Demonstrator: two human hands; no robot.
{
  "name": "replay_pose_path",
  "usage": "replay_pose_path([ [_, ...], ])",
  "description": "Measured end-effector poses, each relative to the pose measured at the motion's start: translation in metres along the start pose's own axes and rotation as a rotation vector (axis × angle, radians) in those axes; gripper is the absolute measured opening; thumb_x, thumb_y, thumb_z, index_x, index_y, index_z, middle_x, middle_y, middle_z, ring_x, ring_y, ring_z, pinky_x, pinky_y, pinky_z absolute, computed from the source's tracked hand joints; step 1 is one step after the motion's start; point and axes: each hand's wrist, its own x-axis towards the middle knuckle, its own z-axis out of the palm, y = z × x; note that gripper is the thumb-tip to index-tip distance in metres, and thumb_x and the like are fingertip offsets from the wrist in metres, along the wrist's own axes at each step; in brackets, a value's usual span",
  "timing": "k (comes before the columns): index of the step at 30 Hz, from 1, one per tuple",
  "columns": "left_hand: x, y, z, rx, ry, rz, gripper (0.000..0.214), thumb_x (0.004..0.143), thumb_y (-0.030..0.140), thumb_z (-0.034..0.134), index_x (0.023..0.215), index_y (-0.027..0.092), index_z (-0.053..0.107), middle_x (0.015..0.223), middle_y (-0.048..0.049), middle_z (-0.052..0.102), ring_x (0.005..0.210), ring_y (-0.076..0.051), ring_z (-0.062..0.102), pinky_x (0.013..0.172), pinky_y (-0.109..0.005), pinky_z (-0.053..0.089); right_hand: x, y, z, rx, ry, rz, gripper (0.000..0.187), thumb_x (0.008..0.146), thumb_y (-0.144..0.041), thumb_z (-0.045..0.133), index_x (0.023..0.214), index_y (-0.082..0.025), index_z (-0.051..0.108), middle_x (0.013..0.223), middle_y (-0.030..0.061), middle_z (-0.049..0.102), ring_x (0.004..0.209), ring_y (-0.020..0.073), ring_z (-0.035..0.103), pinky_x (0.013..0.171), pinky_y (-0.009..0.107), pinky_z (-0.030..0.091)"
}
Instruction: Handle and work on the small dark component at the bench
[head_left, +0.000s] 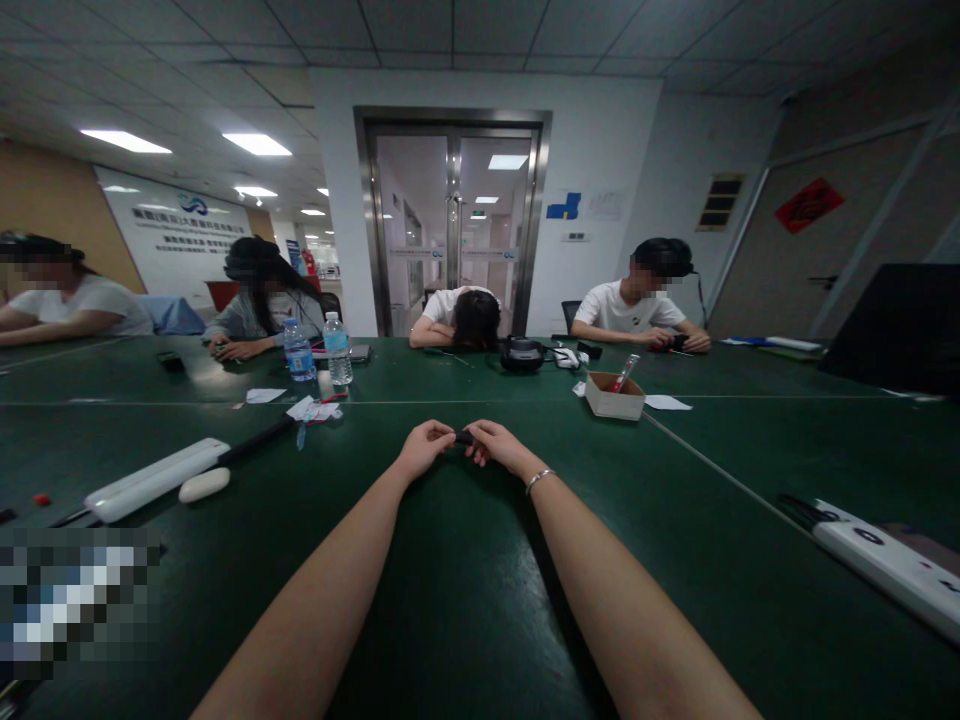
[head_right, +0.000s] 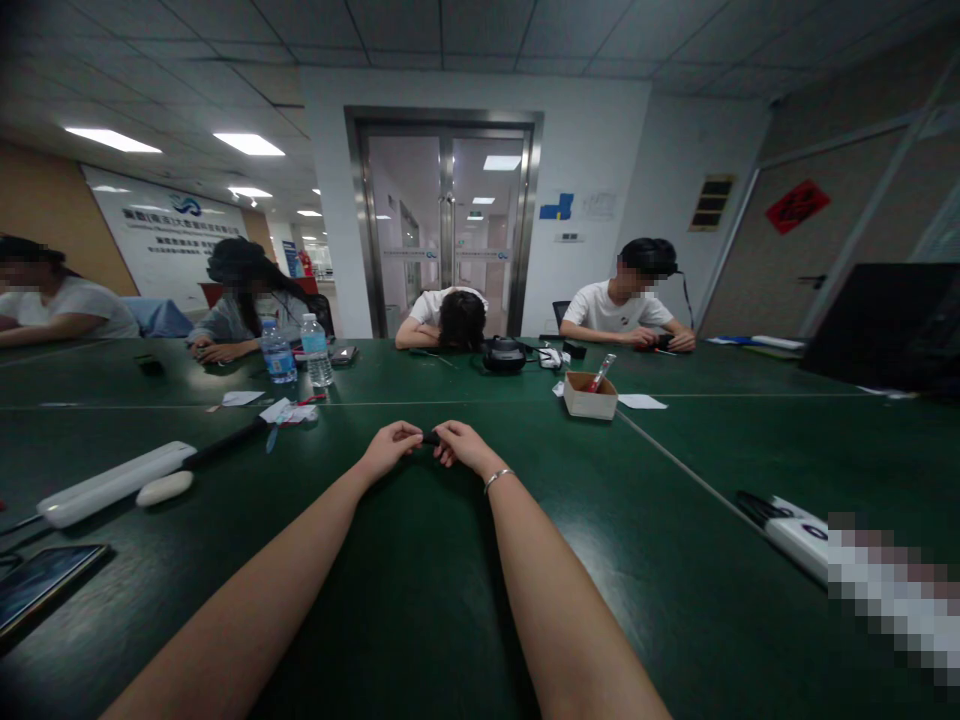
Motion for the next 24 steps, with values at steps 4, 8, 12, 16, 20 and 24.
replay_pose_path([
  [4,-0.0026,0.0049,0.0002,-0.005,0.02,-0.021,0.027,0.068,0.033,0.067,0.085,0.013,0.059,0.077,-0.0052,0.064,0.075,-0.016,0.06,0.067,-0.028,0.045,-0.0028,-0.001,-0.0014,0.048,0.007,-0.08,0.049,0.071,-0.014,0.068,0.11,-0.025,0.042,0.101,0.0022,0.056,0.053,0.0062,0.06,0.044,0.017,0.051],
  [8,-0.0017,0.0031,0.0002,-0.009,0.006,-0.012,0.028,0.068,0.033,0.067,0.085,0.013,0.059,0.079,-0.0057,0.064,0.077,-0.017,0.06,0.067,-0.029,0.045,-0.0024,-0.0024,0.0,0.018,0.02,0.03,0.021,0.086,-0.029,0.053,0.101,-0.017,0.045,0.075,0.0022,0.06,0.046,0.0067,0.057,0.041,0.015,0.049],
  [12,0.0012,-0.0008,0.0,-0.02,0.03,-0.007,0.026,0.068,0.031,0.067,0.084,0.013,0.059,0.075,-0.005,0.063,0.073,-0.016,0.06,0.065,-0.028,0.045,-0.0042,-0.0044,0.0005,0.039,-0.01,-0.024,0.033,0.082,-0.022,0.059,0.109,-0.021,0.04,0.093,0.0045,0.061,0.048,0.0058,0.058,0.04,0.014,0.048],
  [16,0.0016,0.0002,0.0004,-0.035,0.034,-0.011,0.025,0.068,0.03,0.067,0.084,0.012,0.058,0.075,-0.005,0.063,0.073,-0.016,0.06,0.064,-0.028,0.045,-0.0044,-0.0044,0.0005,0.067,0.009,-0.03,0.051,0.077,-0.021,0.065,0.117,-0.025,0.034,0.101,0.0054,0.058,0.053,0.0077,0.061,0.044,0.017,0.05],
  [20,0.0008,0.0018,0.0006,-0.037,0.028,-0.012,0.026,0.068,0.031,0.068,0.084,0.013,0.058,0.075,-0.0047,0.063,0.074,-0.016,0.06,0.064,-0.027,0.045,-0.0009,-0.0028,0.0022,0.011,0.045,0.044,0.019,0.09,-0.031,0.045,0.102,-0.016,0.045,0.075,0.0045,0.062,0.043,0.0073,0.056,0.038,0.016,0.046],
  [24,0.0002,0.0021,-0.0002,-0.045,0.041,-0.025,0.027,0.068,0.032,0.068,0.084,0.013,0.058,0.077,-0.0049,0.063,0.075,-0.016,0.061,0.066,-0.028,0.046,-0.0029,-0.0034,0.0004,0.07,-0.002,-0.04,0.049,0.075,-0.015,0.065,0.113,-0.025,0.037,0.103,0.0043,0.059,0.051,0.0068,0.06,0.042,0.016,0.049],
])
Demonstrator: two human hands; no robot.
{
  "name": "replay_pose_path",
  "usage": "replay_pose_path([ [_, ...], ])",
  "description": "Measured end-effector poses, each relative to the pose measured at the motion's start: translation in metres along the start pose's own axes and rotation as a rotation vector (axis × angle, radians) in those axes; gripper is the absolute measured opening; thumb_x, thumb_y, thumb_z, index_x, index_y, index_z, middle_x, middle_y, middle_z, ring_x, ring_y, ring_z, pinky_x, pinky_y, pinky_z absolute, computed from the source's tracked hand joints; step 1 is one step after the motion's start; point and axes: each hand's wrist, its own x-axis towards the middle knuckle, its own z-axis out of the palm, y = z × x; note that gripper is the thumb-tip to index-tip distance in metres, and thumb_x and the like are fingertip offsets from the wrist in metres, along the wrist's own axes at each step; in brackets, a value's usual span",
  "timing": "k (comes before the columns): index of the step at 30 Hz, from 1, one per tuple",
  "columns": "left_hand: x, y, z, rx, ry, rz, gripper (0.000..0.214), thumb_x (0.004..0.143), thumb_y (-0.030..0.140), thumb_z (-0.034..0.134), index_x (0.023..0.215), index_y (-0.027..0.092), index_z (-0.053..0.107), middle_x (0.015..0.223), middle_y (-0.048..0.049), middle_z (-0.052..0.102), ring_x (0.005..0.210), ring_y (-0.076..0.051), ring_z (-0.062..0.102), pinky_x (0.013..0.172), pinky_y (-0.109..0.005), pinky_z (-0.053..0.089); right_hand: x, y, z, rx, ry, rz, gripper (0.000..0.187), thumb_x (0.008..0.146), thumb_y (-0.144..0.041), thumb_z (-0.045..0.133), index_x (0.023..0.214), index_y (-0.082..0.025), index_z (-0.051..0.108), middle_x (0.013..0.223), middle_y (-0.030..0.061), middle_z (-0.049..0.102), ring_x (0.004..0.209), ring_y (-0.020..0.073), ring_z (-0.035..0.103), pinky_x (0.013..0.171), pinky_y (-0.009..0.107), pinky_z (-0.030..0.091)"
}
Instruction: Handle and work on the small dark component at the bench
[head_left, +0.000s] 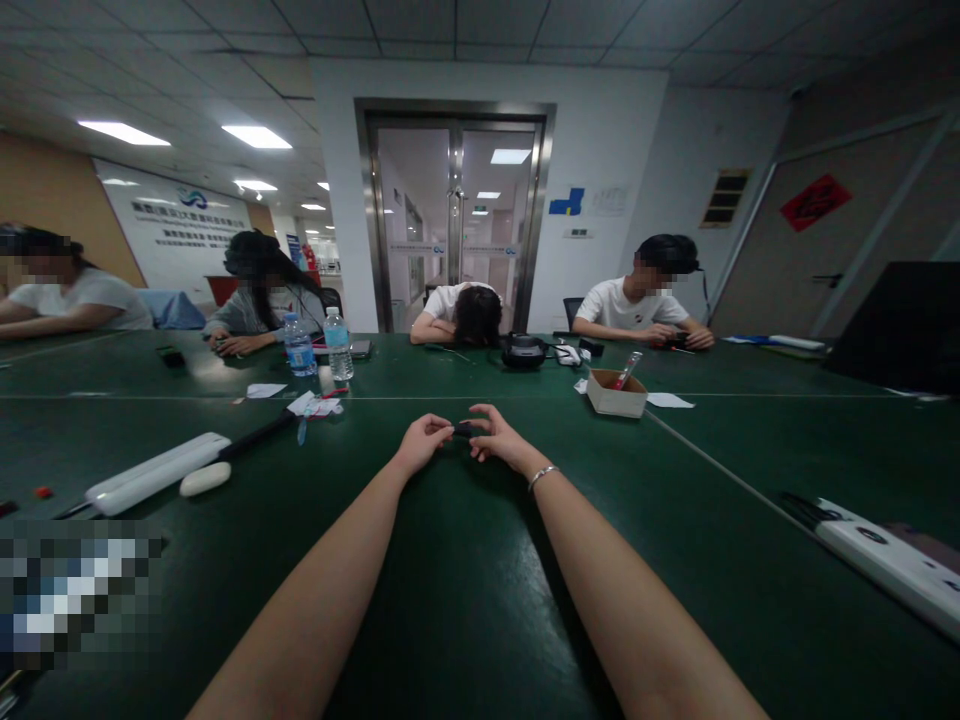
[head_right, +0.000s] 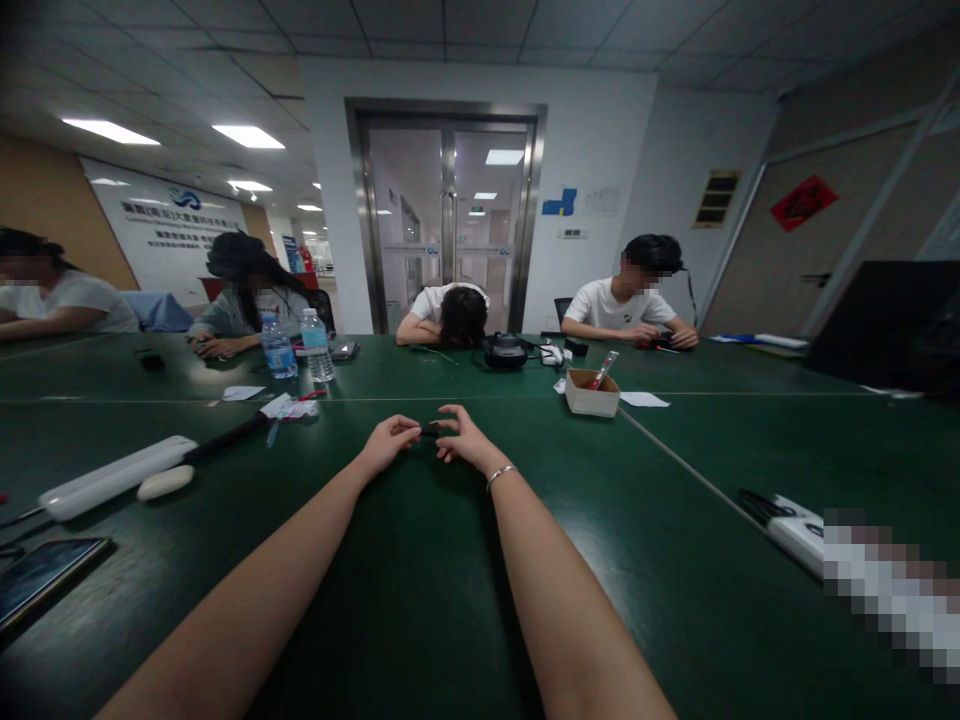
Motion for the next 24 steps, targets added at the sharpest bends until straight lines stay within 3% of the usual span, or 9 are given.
replay_pose_path([
  [2,-0.0006,0.0006,-0.0001,0.004,-0.003,-0.004,0.026,0.069,0.031,0.067,0.085,0.013,0.058,0.079,-0.0054,0.063,0.076,-0.017,0.061,0.067,-0.028,0.046,-0.0008,-0.0003,-0.0005,0.014,0.0,-0.003,0.058,0.071,-0.014,0.069,0.116,-0.027,0.034,0.107,0.0039,0.056,0.054,0.0077,0.062,0.045,0.018,0.051],
  [7,-0.0011,0.0013,0.0006,0.014,-0.016,-0.001,0.025,0.069,0.03,0.067,0.086,0.013,0.058,0.08,-0.0057,0.064,0.077,-0.017,0.061,0.067,-0.028,0.046,0.001,-0.0005,0.002,-0.074,0.05,0.089,0.022,0.089,-0.033,0.047,0.104,-0.018,0.043,0.077,0.0036,0.061,0.044,0.0071,0.056,0.039,0.015,0.047],
  [9,-0.0001,-0.0004,0.0003,0.003,-0.003,0.002,0.027,0.068,0.032,0.068,0.085,0.013,0.058,0.079,-0.0053,0.063,0.076,-0.017,0.061,0.066,-0.028,0.046,0.0,-0.0015,0.0019,-0.062,0.014,0.049,0.029,0.085,-0.026,0.053,0.109,-0.021,0.039,0.089,0.0045,0.062,0.046,0.0064,0.057,0.04,0.015,0.047],
  [12,0.002,-0.0043,-0.0007,0.0,0.001,0.008,0.029,0.068,0.034,0.068,0.085,0.013,0.058,0.078,-0.005,0.063,0.076,-0.017,0.061,0.065,-0.028,0.046,-0.0021,-0.0028,0.0002,-0.033,-0.028,-0.005,0.061,0.071,-0.015,0.067,0.118,-0.029,0.03,0.113,0.006,0.054,0.054,0.0067,0.061,0.045,0.018,0.05],
  [14,0.0031,-0.0063,-0.0013,0.013,-0.019,0.015,0.03,0.069,0.035,0.067,0.087,0.014,0.058,0.08,-0.0054,0.064,0.078,-0.017,0.061,0.066,-0.028,0.046,-0.0018,-0.0025,-0.0003,-0.049,-0.003,0.021,0.056,0.074,-0.021,0.066,0.117,-0.027,0.03,0.107,0.0061,0.056,0.053,0.0076,0.061,0.045,0.018,0.051],
  [18,0.0038,-0.0072,-0.0011,0.003,-0.012,0.01,0.029,0.068,0.034,0.068,0.086,0.014,0.058,0.08,-0.0054,0.064,0.077,-0.017,0.061,0.065,-0.027,0.046,0.0001,-0.0015,0.0002,-0.117,0.018,0.068,0.024,0.089,-0.034,0.045,0.107,-0.02,0.04,0.078,0.0025,0.06,0.044,0.0065,0.055,0.038,0.015,0.044],
  [20,0.0037,-0.0065,-0.0008,-0.015,0.0,0.005,0.029,0.067,0.034,0.069,0.085,0.014,0.058,0.078,-0.0051,0.063,0.076,-0.017,0.061,0.065,-0.027,0.045,-0.0005,-0.0021,0.0,-0.123,-0.015,0.028,0.031,0.083,-0.025,0.054,0.11,-0.022,0.038,0.086,0.0016,0.06,0.043,0.0049,0.054,0.037,0.014,0.044],
  [22,0.0031,-0.0053,-0.0006,-0.023,-0.004,0.005,0.031,0.066,0.035,0.07,0.085,0.014,0.058,0.079,-0.0052,0.063,0.076,-0.017,0.061,0.066,-0.028,0.046,-0.0015,-0.003,-0.0003,-0.104,-0.037,-0.003,0.052,0.073,-0.017,0.065,0.114,-0.027,0.035,0.1,0.0013,0.056,0.046,0.004,0.055,0.04,0.015,0.046],
  [24,0.0021,-0.0038,-0.0005,-0.017,-0.01,0.002,0.031,0.066,0.036,0.069,0.086,0.014,0.058,0.079,-0.0055,0.064,0.077,-0.017,0.061,0.066,-0.028,0.046,-0.0015,-0.0035,0.0001,-0.103,-0.027,0.011,0.052,0.072,-0.019,0.066,0.114,-0.027,0.035,0.1,0.0014,0.055,0.047,0.0042,0.056,0.042,0.016,0.048],
])
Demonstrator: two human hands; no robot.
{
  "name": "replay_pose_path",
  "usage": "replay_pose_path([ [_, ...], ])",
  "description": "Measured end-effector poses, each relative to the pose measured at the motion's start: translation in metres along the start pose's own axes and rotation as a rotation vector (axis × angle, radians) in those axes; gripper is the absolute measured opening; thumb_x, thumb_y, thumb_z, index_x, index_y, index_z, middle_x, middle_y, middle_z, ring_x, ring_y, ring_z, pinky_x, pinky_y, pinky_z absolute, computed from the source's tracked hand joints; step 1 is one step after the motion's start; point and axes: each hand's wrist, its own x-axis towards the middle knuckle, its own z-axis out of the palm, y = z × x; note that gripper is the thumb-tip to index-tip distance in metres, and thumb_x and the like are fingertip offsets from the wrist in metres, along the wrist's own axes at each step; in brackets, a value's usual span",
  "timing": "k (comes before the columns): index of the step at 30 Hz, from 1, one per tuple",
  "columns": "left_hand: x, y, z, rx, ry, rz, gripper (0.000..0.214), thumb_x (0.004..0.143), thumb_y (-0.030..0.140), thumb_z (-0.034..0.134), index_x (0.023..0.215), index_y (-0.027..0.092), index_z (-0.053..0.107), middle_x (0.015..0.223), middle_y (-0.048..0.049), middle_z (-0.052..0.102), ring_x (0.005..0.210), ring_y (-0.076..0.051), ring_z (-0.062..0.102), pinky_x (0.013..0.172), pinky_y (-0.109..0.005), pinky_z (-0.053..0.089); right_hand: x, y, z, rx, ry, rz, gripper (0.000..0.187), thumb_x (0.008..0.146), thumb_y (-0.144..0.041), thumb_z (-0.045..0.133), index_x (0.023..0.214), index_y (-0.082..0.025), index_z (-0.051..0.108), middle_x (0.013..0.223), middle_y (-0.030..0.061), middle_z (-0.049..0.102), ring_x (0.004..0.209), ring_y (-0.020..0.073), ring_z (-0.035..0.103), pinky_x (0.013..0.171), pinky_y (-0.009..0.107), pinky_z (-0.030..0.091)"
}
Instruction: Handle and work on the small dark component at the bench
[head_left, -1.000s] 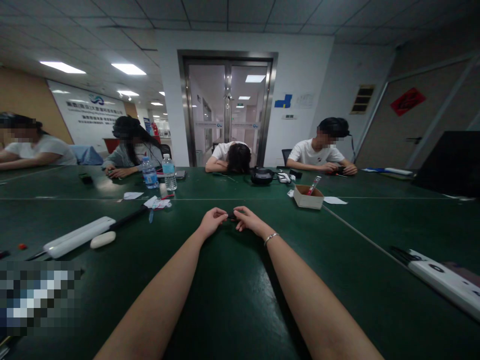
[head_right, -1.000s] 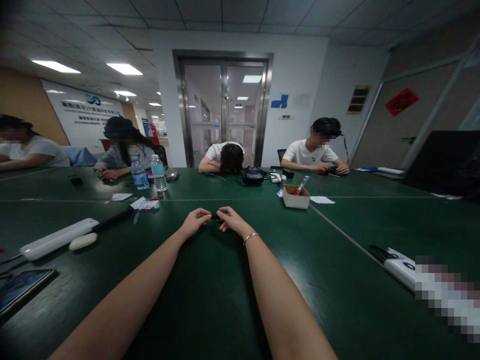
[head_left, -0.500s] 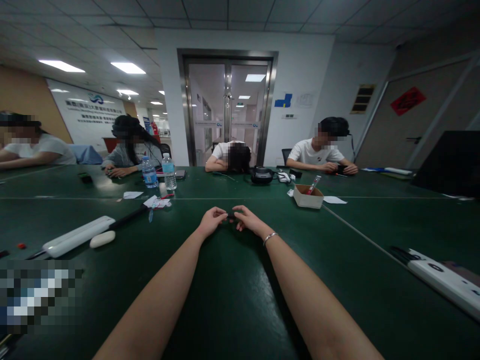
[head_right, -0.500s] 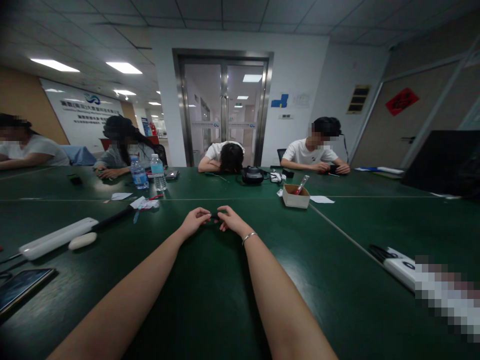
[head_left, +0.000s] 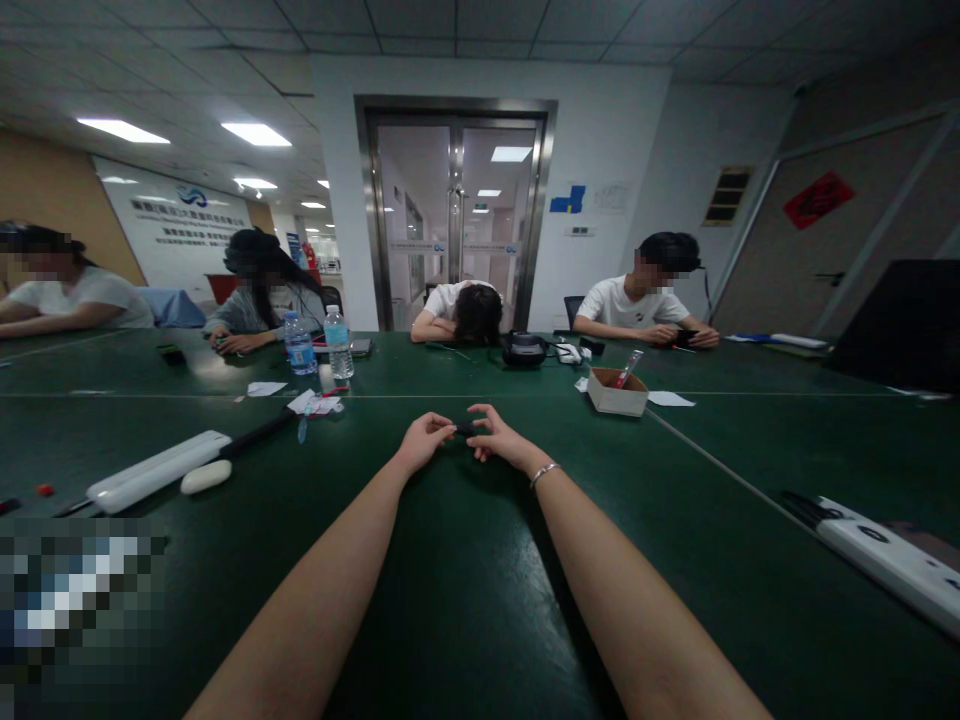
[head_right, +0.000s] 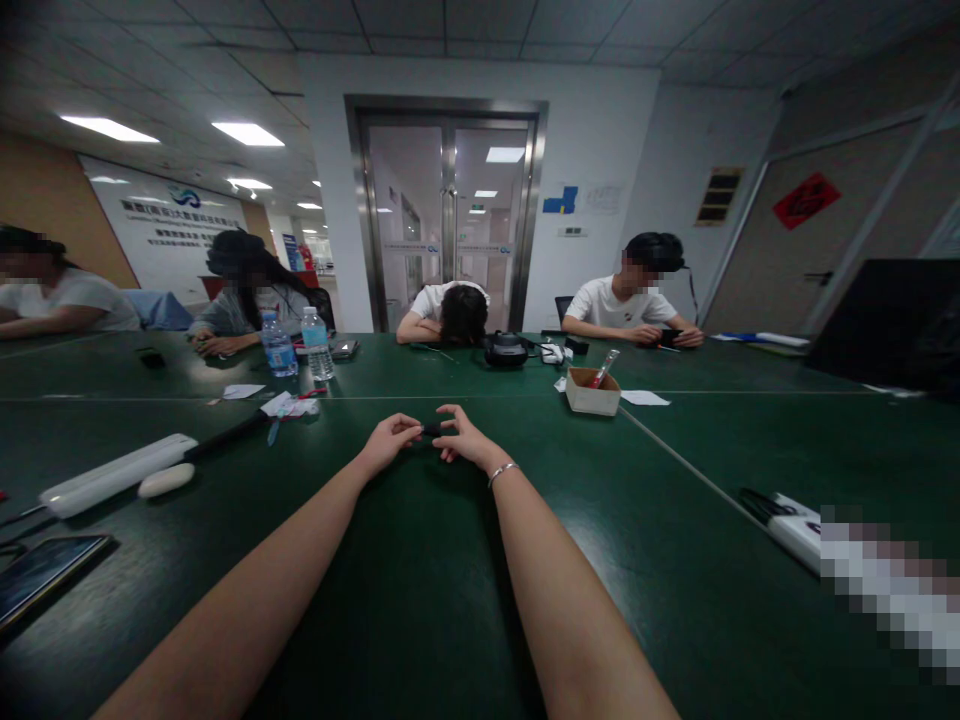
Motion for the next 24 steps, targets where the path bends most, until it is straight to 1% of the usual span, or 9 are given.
replay_pose_path([
  [2,-0.0009,0.0012,-0.0002,0.008,-0.004,-0.002,0.03,0.067,0.035,0.069,0.086,0.014,0.058,0.08,-0.0058,0.064,0.077,-0.017,0.061,0.066,-0.028,0.046,0.0008,-0.0001,0.0012,-0.027,0.026,0.042,0.031,0.082,-0.029,0.056,0.108,-0.022,0.041,0.087,0.0016,0.058,0.045,0.005,0.055,0.039,0.014,0.045],
  [4,-0.0014,0.0015,-0.0006,0.013,-0.011,0.0,0.03,0.068,0.035,0.068,0.086,0.014,0.058,0.081,-0.0059,0.064,0.078,-0.017,0.061,0.067,-0.028,0.046,0.0013,-0.0001,0.0021,-0.048,0.039,0.058,0.02,0.088,-0.032,0.047,0.103,-0.019,0.044,0.077,0.0017,0.06,0.042,0.0054,0.053,0.036,0.013,0.042],
  [6,-0.0013,0.0011,-0.001,0.011,-0.013,0.005,0.03,0.068,0.035,0.068,0.086,0.014,0.058,0.081,-0.0059,0.064,0.078,-0.017,0.061,0.068,-0.028,0.046,0.0006,-0.0001,0.002,-0.027,0.017,0.022,0.024,0.084,-0.025,0.052,0.105,-0.021,0.043,0.087,0.0023,0.061,0.043,0.0048,0.053,0.037,0.014,0.043],
  [9,-0.0005,0.0003,-0.0011,0.014,-0.011,0.007,0.03,0.068,0.035,0.068,0.086,0.014,0.058,0.08,-0.0058,0.064,0.077,-0.017,0.061,0.067,-0.029,0.046,-0.0009,0.0,0.0011,0.028,-0.002,-0.026,0.048,0.073,-0.015,0.064,0.112,-0.026,0.037,0.105,0.0028,0.057,0.049,0.0049,0.057,0.042,0.016,0.047],
  [10,-0.0003,0.0002,-0.0009,0.018,-0.014,0.007,0.029,0.068,0.034,0.068,0.086,0.014,0.058,0.08,-0.0058,0.064,0.077,-0.017,0.061,0.067,-0.029,0.046,-0.0008,0.0001,0.0012,0.031,0.011,-0.013,0.046,0.075,-0.017,0.064,0.112,-0.026,0.037,0.102,0.0029,0.058,0.049,0.0055,0.058,0.042,0.016,0.048],
  [13,-0.0006,0.0008,-0.0004,0.03,-0.012,0.005,0.027,0.069,0.032,0.067,0.085,0.013,0.058,0.08,-0.0062,0.063,0.077,-0.018,0.061,0.066,-0.029,0.046,0.0016,0.0007,0.0028,-0.018,0.06,0.053,0.019,0.088,-0.03,0.048,0.104,-0.019,0.043,0.078,0.0023,0.06,0.044,0.0065,0.055,0.038,0.015,0.044],
  [16,-0.0013,0.0019,-0.0004,0.027,-0.013,0.004,0.026,0.069,0.031,0.067,0.085,0.013,0.058,0.081,-0.0064,0.064,0.078,-0.018,0.061,0.067,-0.029,0.046,0.0035,0.0015,0.0038,-0.037,0.056,0.048,0.014,0.091,-0.026,0.041,0.101,-0.018,0.047,0.071,0.0014,0.06,0.042,0.0063,0.053,0.036,0.014,0.041],
  [20,-0.0014,0.002,-0.0006,0.035,-0.011,-0.006,0.025,0.069,0.031,0.066,0.085,0.013,0.058,0.078,-0.0055,0.063,0.075,-0.016,0.061,0.066,-0.028,0.045,0.0019,0.0033,0.0008,0.035,0.01,-0.006,0.026,0.082,-0.014,0.052,0.107,-0.02,0.046,0.079,-0.0013,0.056,0.048,0.0056,0.055,0.041,0.015,0.045],
  [24,-0.0001,0.0006,0.0006,0.026,-0.042,-0.017,0.025,0.071,0.035,0.062,0.081,0.013,0.057,0.067,-0.0018,0.06,0.061,-0.012,0.057,0.058,-0.025,0.043,0.0004,0.0044,-0.0018,0.053,-0.045,-0.032,0.033,0.078,-0.011,0.056,0.108,-0.019,0.046,0.077,-0.0025,0.054,0.048,0.0044,0.054,0.042,0.015,0.045],
])
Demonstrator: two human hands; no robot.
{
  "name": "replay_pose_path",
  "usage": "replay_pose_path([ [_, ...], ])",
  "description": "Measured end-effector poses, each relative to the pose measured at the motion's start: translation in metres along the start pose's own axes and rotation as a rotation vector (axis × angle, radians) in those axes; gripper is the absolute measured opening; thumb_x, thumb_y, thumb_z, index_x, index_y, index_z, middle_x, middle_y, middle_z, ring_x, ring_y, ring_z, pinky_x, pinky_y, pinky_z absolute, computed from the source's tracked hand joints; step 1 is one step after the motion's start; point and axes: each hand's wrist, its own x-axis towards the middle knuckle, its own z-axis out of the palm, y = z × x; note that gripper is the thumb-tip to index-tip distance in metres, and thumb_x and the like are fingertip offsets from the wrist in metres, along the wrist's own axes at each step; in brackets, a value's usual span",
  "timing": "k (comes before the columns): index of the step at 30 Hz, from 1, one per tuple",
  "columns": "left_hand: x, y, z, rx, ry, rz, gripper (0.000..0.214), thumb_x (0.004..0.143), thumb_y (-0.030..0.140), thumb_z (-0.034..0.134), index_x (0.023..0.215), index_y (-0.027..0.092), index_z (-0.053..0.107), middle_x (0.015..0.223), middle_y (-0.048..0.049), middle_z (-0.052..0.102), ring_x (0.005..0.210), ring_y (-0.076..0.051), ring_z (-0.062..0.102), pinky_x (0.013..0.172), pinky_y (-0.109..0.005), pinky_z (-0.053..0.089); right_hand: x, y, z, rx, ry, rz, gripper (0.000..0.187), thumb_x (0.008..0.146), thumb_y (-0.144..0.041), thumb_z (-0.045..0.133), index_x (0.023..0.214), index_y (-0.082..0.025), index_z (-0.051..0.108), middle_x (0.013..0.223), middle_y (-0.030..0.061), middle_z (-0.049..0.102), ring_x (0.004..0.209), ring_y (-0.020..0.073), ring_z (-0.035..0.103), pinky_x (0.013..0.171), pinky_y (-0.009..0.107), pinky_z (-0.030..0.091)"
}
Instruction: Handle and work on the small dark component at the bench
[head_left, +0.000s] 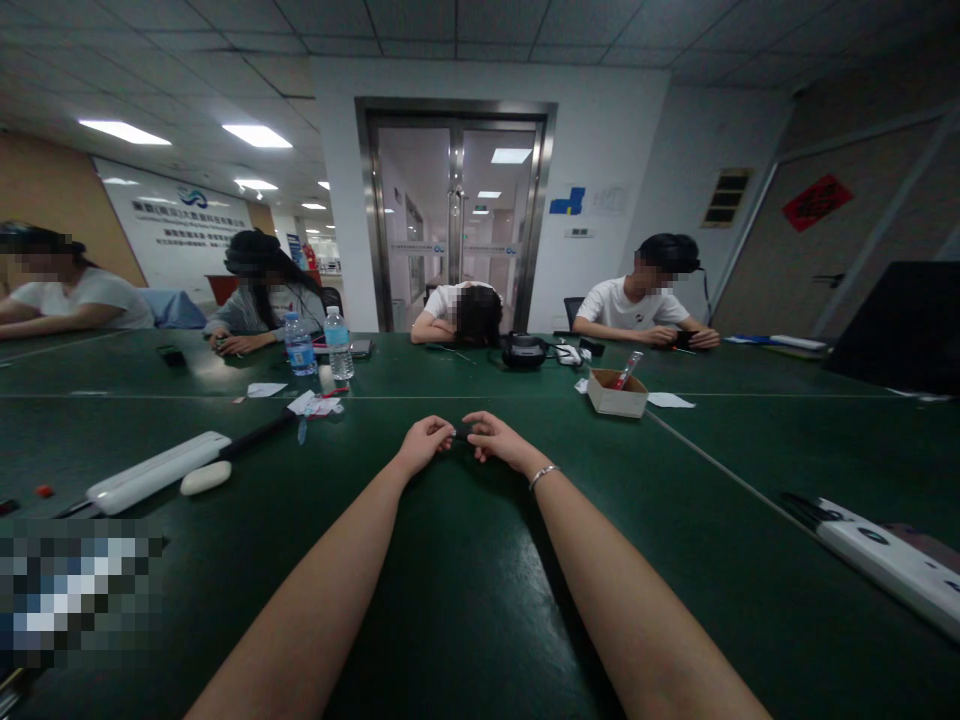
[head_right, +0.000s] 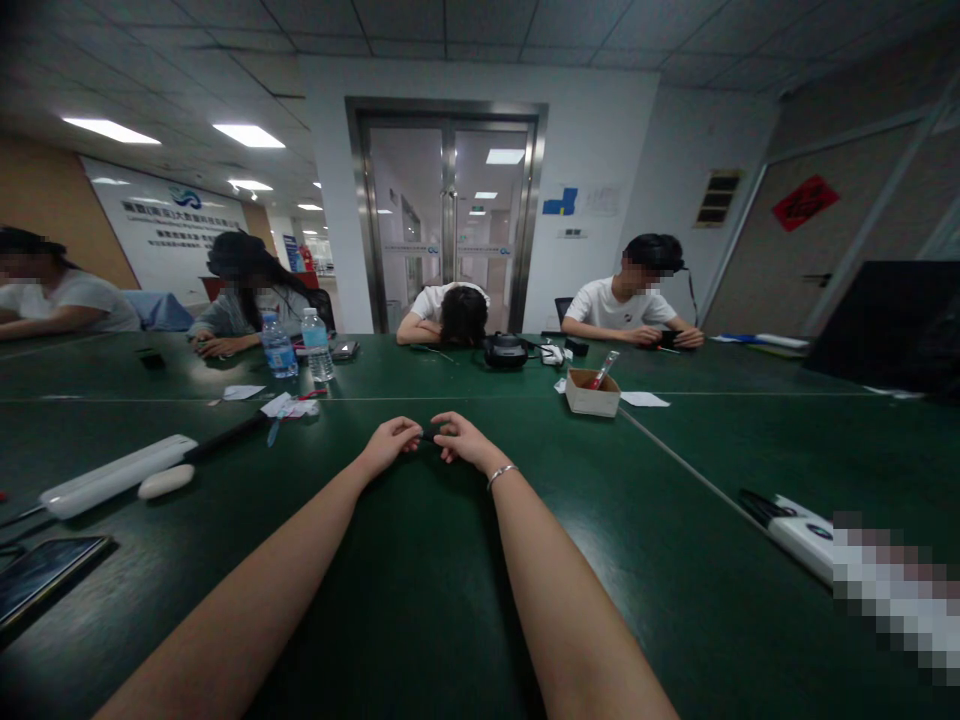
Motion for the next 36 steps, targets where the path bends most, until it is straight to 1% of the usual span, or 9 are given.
replay_pose_path([
  [4,-0.0003,0.0004,0.0021,0.023,-0.005,0.003,0.028,0.074,0.041,0.057,0.079,0.013,0.056,0.058,0.0009,0.055,0.05,-0.01,0.051,0.052,-0.023,0.04,0.0002,-0.0003,0.0006,0.011,-0.006,0.006,0.034,0.075,-0.008,0.057,0.106,-0.018,0.048,0.077,-0.0024,0.056,0.047,0.004,0.054,0.044,0.015,0.046],
  [9,-0.0038,0.0043,0.0037,0.043,-0.024,0.022,0.028,0.071,0.037,0.061,0.085,0.013,0.057,0.066,-0.0021,0.059,0.059,-0.012,0.056,0.056,-0.024,0.042,0.0005,-0.0005,0.0016,0.014,0.049,0.028,0.026,0.077,-0.008,0.056,0.101,-0.016,0.052,0.068,-0.0031,0.055,0.046,0.0049,0.053,0.043,0.015,0.046],
  [12,-0.0043,0.0037,0.0038,0.074,-0.034,0.024,0.028,0.07,0.035,0.062,0.087,0.013,0.057,0.068,-0.0027,0.059,0.063,-0.013,0.056,0.059,-0.025,0.042,0.0005,-0.0006,0.0016,0.019,0.055,0.034,0.024,0.076,-0.006,0.056,0.098,-0.015,0.054,0.07,-0.0022,0.055,0.046,0.0046,0.053,0.043,0.015,0.046],
  [17,-0.0047,0.0004,0.0028,0.194,-0.042,0.047,0.028,0.074,0.041,0.055,0.085,0.015,0.058,0.068,-0.0011,0.059,0.063,-0.013,0.056,0.063,-0.026,0.043,0.0009,0.001,0.0001,0.012,0.061,0.031,0.025,0.075,-0.005,0.057,0.097,-0.015,0.055,0.071,-0.0017,0.056,0.047,0.0049,0.053,0.043,0.016,0.046],
  [22,-0.007,0.0024,0.0024,0.322,-0.053,0.083,0.037,0.078,0.051,0.045,0.076,0.017,0.059,0.066,-0.0004,0.059,0.062,-0.014,0.055,0.06,-0.025,0.041,0.0016,0.0043,-0.0026,0.022,0.04,0.019,0.025,0.074,-0.005,0.057,0.097,-0.015,0.056,0.074,-0.0009,0.056,0.048,0.0052,0.054,0.044,0.017,0.047],
  [27,-0.0071,0.003,0.0033,0.421,-0.038,0.104,0.043,0.08,0.054,0.039,0.071,0.017,0.059,0.061,-0.0003,0.058,0.058,-0.014,0.054,0.059,-0.026,0.04,0.0011,0.004,-0.0027,0.027,0.025,0.017,0.027,0.073,-0.005,0.059,0.098,-0.015,0.056,0.074,-0.001,0.057,0.049,0.0047,0.054,0.045,0.016,0.047],
  [29,-0.007,0.0022,0.0042,0.398,-0.019,0.106,0.037,0.081,0.05,0.042,0.078,0.018,0.059,0.063,-0.0001,0.058,0.06,-0.014,0.055,0.06,-0.026,0.04,0.0016,0.0039,-0.0021,0.028,0.027,0.012,0.027,0.072,-0.005,0.059,0.097,-0.015,0.056,0.075,-0.0009,0.057,0.048,0.0043,0.053,0.045,0.016,0.046],
  [32,-0.0068,0.0008,0.0054,0.28,-0.005,0.125,0.027,0.079,0.042,0.05,0.089,0.018,0.056,0.068,0.0004,0.059,0.064,-0.013,0.056,0.062,-0.025,0.042,0.0027,0.0043,-0.0015,0.028,0.039,0.01,0.026,0.072,-0.004,0.059,0.096,-0.015,0.056,0.075,-0.0008,0.058,0.047,0.0041,0.052,0.043,0.015,0.045],
  [36,-0.0059,0.0,0.0056,0.152,-0.05,0.12,0.024,0.073,0.033,0.058,0.09,0.017,0.054,0.073,-0.0011,0.058,0.067,-0.013,0.055,0.064,-0.025,0.043,0.003,0.0049,-0.0016,0.033,0.056,0.019,0.025,0.073,-0.004,0.058,0.096,-0.014,0.056,0.074,-0.0004,0.059,0.048,0.0051,0.053,0.043,0.016,0.046],
])
